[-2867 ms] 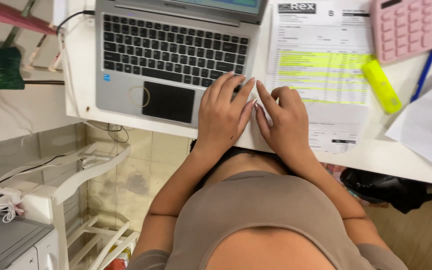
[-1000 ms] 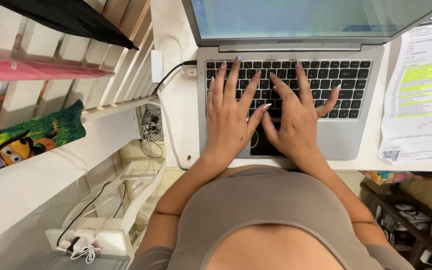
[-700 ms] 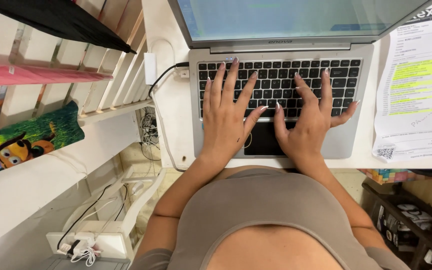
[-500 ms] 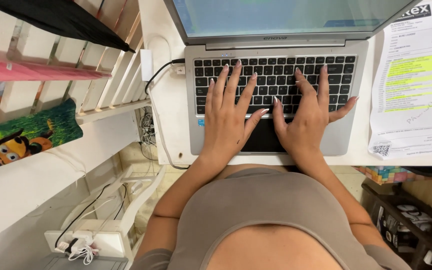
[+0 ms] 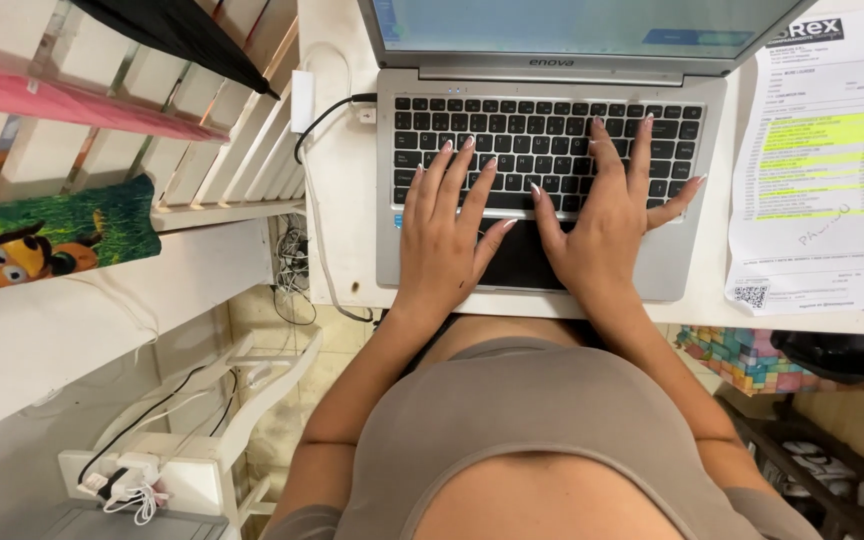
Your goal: Updating inventory records on a laptop by cross-referencing a printed list, using a calculator for verification, and a highlighter to track progress.
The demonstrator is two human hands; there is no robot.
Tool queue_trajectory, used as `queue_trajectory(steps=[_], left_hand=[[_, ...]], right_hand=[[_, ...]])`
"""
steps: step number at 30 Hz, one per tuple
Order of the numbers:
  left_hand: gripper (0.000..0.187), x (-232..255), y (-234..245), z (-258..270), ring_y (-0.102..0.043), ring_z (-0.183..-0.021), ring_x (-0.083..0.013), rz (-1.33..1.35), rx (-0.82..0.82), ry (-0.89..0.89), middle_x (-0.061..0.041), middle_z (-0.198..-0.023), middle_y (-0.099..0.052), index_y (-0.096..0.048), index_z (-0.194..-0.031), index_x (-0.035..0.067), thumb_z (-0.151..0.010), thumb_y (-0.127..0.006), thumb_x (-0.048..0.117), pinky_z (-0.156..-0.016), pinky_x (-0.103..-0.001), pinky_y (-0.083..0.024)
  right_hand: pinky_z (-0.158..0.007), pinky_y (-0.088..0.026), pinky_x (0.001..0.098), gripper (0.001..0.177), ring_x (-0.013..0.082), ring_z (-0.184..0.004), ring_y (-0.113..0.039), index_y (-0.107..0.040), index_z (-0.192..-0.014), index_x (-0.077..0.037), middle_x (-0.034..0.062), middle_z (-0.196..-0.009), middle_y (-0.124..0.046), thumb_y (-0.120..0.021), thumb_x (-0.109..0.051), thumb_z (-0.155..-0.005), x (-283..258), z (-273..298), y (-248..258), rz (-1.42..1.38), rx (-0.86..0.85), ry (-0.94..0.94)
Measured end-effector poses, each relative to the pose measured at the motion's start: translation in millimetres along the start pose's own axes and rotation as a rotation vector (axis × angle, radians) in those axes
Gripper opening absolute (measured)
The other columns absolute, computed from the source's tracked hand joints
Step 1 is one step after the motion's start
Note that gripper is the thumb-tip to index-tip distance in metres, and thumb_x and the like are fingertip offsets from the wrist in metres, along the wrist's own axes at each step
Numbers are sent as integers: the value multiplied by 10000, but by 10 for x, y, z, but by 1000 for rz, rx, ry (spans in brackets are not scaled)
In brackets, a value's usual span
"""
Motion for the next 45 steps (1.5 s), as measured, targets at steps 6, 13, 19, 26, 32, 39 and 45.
queue_trajectory(steps=[6, 13, 19, 26, 32, 39, 45], left_hand=[[462, -20, -46, 61, -389, -1496, -335, 40, 75, -38, -134, -1574, -438, -537, -1457, 97, -1081, -581, 362, -1220, -531, -384], [427, -16, -54, 108, -436, -1462, -347, 63, 135, -99, -136, -1536, -480, -565, -1417, 79, -1075, -603, 333, -1190, -531, -420], [431, -28, -209, 129, -421, -1442, -369, 155, 166, -91, -164, -1445, -545, -608, -1361, 81, -1054, -535, 375, -1171, -568, -355], [388, -95, -260, 177, -511, -1383, -333, 114, 215, -247, -110, -1398, -600, -645, -1330, 115, -1058, -524, 364, -1125, -515, -420], [361, -134, -152, 218, -548, -1338, -342, 164, 189, -291, -123, -1347, -640, -666, -1309, 101, -1057, -533, 323, -1098, -510, -445], [333, -93, -230, 269, -576, -1313, -312, 81, 203, -301, -104, -1320, -666, -689, -1275, 104, -1052, -549, 307, -1081, -481, -470], [311, -92, -209, 239, -590, -1287, -320, 100, 237, -302, -108, -1285, -680, -704, -1244, 91, -1043, -564, 284, -1052, -475, -494]], right_hand=[[-1055, 141, 730, 619, 412, -1545, -194, -492, -1475, 28, 112, -1503, -588, -636, -394, -1046, 22, 24, -6, -13, -4, 14], [-1119, 96, 684, 642, 416, -1548, -305, -427, -1532, -21, 119, -1541, -565, -657, -355, -1034, -49, 217, 68, -74, 3, 48], [-1089, 27, 650, 521, 434, -1433, -488, -550, -1349, 35, 188, -1459, -623, -768, -285, -999, 121, 420, -66, -133, 193, 250], [-1083, -100, 615, 316, 394, -1431, -512, -778, -1169, -144, 121, -1487, -630, -627, -386, -1033, 144, 614, -79, -91, 150, 497], [-1118, -139, 623, 298, 402, -1386, -560, -792, -1086, -79, 149, -1430, -677, -582, -289, -1065, 198, 678, -84, -98, 251, 425], [-1126, -32, 687, 360, 450, -1477, -431, -780, -1186, -91, 181, -1518, -599, -611, -371, -1036, 121, 671, -88, -124, 167, 462], [-1163, -114, 729, 323, 465, -1364, -574, -803, -1015, -55, 169, -1383, -709, -633, -329, -1009, 133, 706, -74, -187, 225, 481]])
Point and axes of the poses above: each hand's wrist, its own z-axis away from the middle knuckle, its own y-axis out of the back of the hand, x = y × z, the point moved 1 cm from there along -z, towards the middle knuckle
